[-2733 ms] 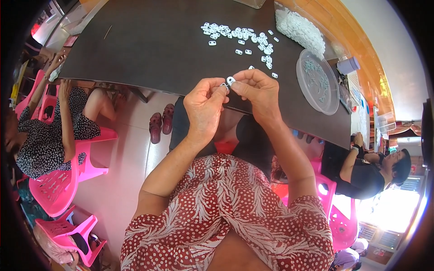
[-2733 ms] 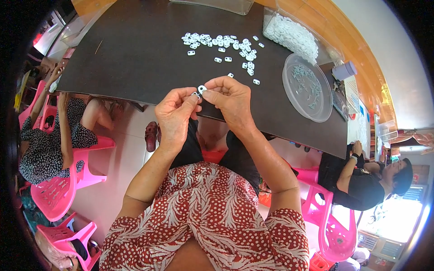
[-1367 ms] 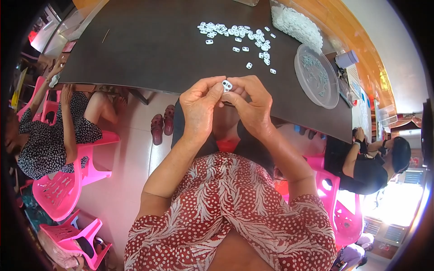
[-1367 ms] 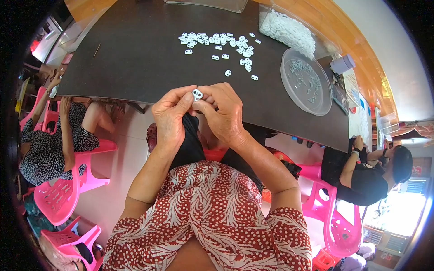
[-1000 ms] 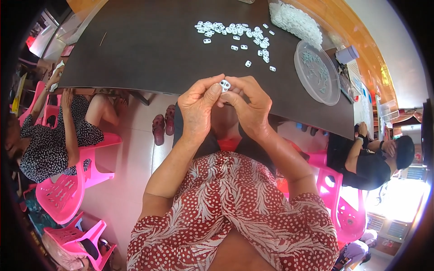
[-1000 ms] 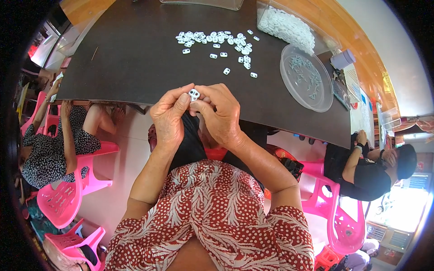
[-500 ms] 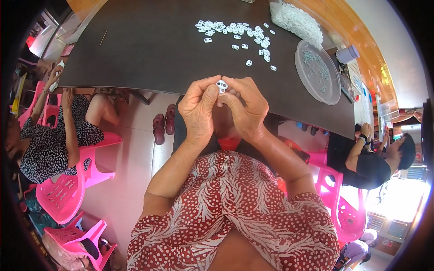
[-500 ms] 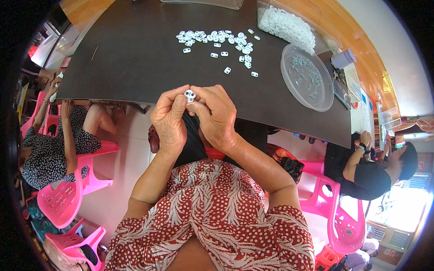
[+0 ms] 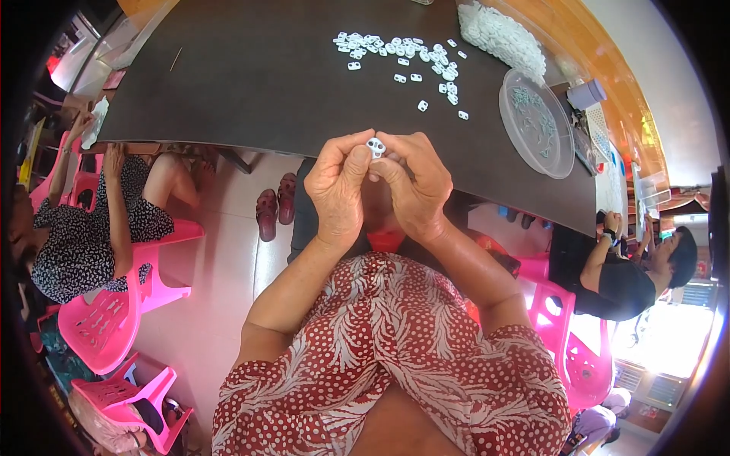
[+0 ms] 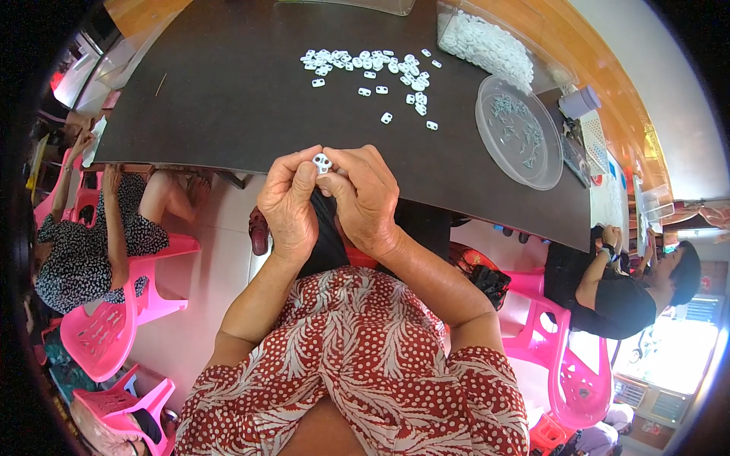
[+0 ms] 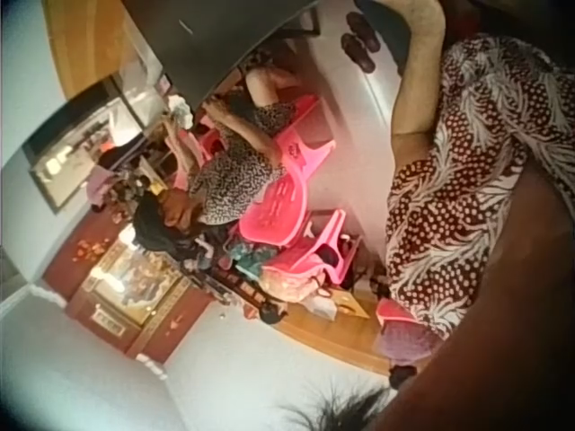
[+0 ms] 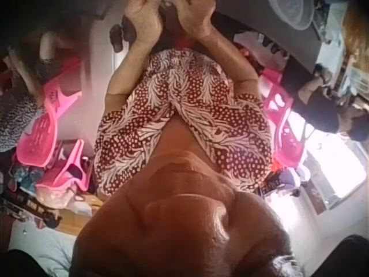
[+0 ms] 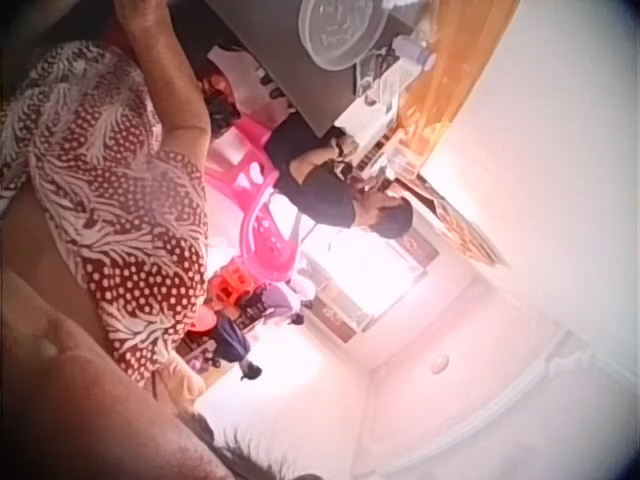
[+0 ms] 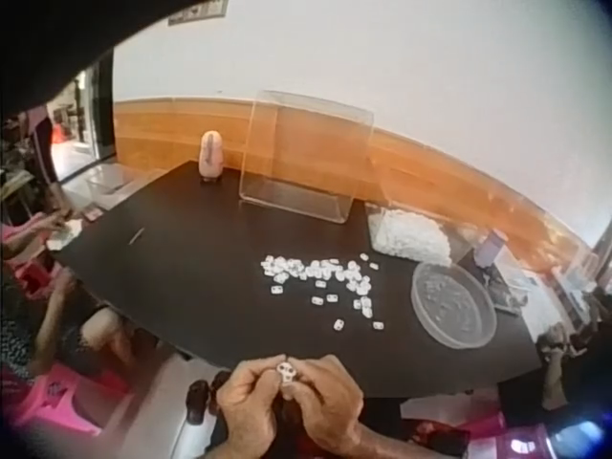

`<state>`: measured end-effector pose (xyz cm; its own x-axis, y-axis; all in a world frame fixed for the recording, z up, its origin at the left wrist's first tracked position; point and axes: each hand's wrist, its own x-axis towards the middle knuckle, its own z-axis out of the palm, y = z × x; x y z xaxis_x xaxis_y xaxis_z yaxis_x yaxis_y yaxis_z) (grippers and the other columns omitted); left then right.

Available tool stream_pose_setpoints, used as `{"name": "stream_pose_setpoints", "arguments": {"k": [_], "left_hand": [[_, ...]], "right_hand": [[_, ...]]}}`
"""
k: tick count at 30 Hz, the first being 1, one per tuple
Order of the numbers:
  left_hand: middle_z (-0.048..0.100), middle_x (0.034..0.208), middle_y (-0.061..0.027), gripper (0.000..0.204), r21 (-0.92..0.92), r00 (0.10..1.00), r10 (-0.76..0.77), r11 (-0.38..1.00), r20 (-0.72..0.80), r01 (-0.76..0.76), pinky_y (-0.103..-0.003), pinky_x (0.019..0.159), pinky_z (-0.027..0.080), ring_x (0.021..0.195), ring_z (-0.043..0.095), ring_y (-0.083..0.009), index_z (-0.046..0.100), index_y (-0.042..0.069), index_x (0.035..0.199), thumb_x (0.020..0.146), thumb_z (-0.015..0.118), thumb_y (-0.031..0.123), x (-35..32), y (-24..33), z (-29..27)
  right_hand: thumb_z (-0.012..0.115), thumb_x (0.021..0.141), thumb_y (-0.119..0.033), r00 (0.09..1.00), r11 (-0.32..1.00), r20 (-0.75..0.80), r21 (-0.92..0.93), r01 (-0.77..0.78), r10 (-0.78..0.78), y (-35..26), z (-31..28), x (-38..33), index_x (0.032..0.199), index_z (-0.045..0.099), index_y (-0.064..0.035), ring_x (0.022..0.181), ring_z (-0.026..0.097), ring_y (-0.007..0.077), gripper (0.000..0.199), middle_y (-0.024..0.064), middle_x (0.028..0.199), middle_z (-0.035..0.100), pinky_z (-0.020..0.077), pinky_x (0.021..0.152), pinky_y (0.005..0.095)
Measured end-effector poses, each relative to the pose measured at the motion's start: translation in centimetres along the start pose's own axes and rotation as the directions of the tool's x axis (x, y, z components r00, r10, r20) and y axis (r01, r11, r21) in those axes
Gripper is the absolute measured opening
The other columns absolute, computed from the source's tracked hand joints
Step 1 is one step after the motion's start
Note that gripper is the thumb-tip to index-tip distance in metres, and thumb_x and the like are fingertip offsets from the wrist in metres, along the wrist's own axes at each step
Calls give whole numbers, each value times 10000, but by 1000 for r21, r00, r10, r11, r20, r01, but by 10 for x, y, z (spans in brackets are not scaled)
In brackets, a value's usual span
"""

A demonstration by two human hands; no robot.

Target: Assembling small white plastic components by hand at a table.

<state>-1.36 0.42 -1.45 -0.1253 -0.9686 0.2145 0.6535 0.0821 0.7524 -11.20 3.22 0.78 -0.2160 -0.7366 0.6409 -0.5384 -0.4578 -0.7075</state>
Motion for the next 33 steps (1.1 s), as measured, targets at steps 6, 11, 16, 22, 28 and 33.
{"name": "stream_pose_setpoints", "arguments": {"k": [6,11,16,22,28,33], "left_hand": [[565,822,-10,174,-10,1000,24,1000,-11,-25,-189,642,418,700,482,-53,589,-31,1001,898,577,109,-2,-4,0],[572,837,-12,166,-10,1000,17,1000,-24,-17,-189,649,424,712,490,-51,588,-25,996,897,578,108,-1,-1,0],[590,837,-17,189,45,994,25,999,-103,-20,-206,660,439,726,508,-59,600,-24,991,897,582,140,-1,8,8],[569,841,-10,179,-10,998,5,1000,-66,-5,-186,660,429,719,494,-46,576,-18,996,904,574,135,-3,7,5],[565,854,-7,192,50,995,48,998,-85,-44,-200,699,415,760,491,-52,573,-8,978,921,549,174,-8,5,7],[546,846,0,188,128,988,124,986,-95,-111,-200,713,404,766,475,-48,570,-4,957,922,550,179,-11,4,7]], "right_hand": [[628,684,97,997,996,10,-24,82,-81,0,0,2,970,614,11,654,530,190,300,97,796,609,455,564,280],[634,692,87,999,999,19,-7,35,-35,0,4,-1,973,607,12,663,528,191,292,96,810,604,454,574,276],[646,707,65,999,999,16,30,-35,35,-5,6,-1,968,599,9,678,528,182,271,90,845,600,448,592,269],[638,723,60,999,999,-18,42,-30,31,-2,12,-3,966,581,4,681,519,175,256,87,845,591,439,575,262],[656,692,57,997,996,-37,-61,62,-65,-4,12,-3,945,573,0,680,519,219,273,100,840,586,437,582,299],[665,663,63,978,977,-55,-78,197,-201,-5,13,2,934,567,0,673,522,243,295,109,816,581,433,579,318]]}}
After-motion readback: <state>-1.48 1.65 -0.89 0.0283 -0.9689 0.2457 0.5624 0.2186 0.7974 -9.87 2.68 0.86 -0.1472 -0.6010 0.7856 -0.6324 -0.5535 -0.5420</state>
